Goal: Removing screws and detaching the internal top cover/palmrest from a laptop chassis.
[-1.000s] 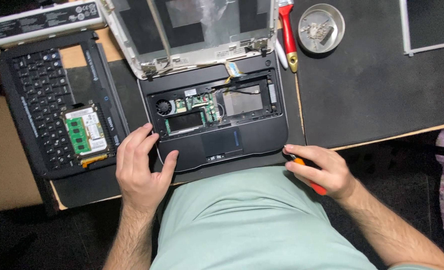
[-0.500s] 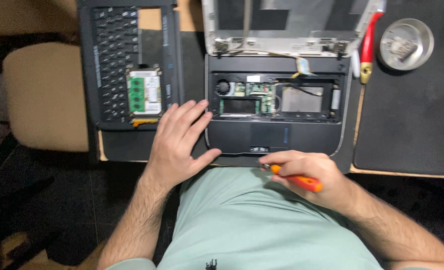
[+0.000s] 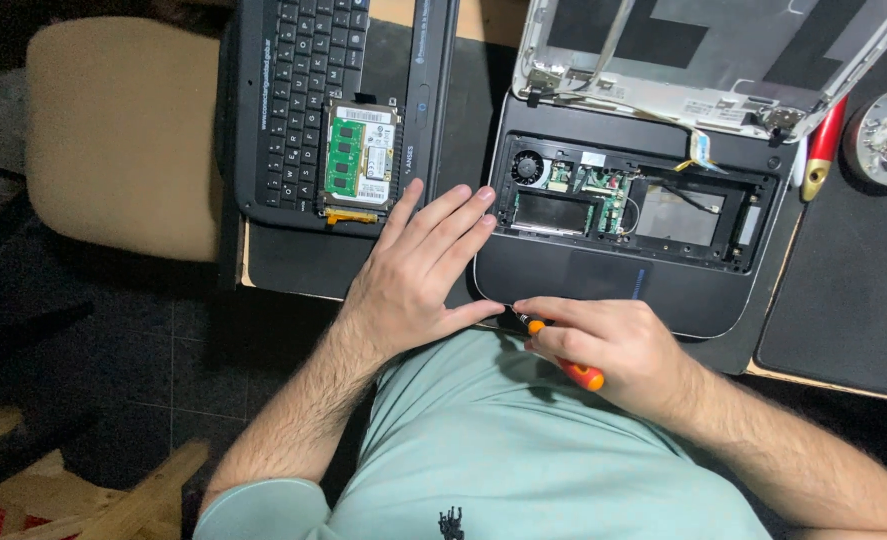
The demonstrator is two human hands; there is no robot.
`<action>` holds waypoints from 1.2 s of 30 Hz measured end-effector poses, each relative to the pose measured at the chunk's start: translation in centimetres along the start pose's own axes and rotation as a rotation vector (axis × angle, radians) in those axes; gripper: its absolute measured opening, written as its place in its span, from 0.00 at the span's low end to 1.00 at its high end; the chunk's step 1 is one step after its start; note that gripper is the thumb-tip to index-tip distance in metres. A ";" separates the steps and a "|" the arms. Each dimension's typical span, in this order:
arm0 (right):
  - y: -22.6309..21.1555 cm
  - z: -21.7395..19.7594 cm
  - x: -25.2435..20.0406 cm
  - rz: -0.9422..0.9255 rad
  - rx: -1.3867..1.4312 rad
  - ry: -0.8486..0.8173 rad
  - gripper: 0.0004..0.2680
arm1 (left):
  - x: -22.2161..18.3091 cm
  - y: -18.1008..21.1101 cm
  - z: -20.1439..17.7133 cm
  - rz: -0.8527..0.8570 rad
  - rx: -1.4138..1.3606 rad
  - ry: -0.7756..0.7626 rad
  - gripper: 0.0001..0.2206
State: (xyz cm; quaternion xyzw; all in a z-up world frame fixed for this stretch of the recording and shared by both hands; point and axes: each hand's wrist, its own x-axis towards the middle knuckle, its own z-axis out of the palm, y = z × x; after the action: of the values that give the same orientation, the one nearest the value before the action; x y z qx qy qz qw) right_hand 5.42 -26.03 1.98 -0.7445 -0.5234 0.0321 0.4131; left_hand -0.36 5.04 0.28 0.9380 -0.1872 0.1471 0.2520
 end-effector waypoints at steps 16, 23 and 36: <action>-1.4 -0.1 1.4 0.022 -0.144 -0.096 0.06 | 0.2 -0.2 -0.5 0.011 -0.015 0.006 0.43; 0.2 0.3 1.3 -0.249 -0.152 0.001 0.03 | 0.2 -0.2 -0.6 0.014 -0.029 0.003 0.43; -4.2 -0.1 3.7 -0.007 -0.465 -0.271 0.05 | 0.8 -0.1 -2.2 0.055 -0.036 -0.037 0.41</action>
State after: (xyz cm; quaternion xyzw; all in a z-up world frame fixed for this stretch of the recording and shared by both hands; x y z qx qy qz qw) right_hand 4.00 -22.63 6.19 -0.8065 -0.5699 0.0088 0.1572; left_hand -0.02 6.03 2.37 0.9303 -0.2202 0.1333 0.2613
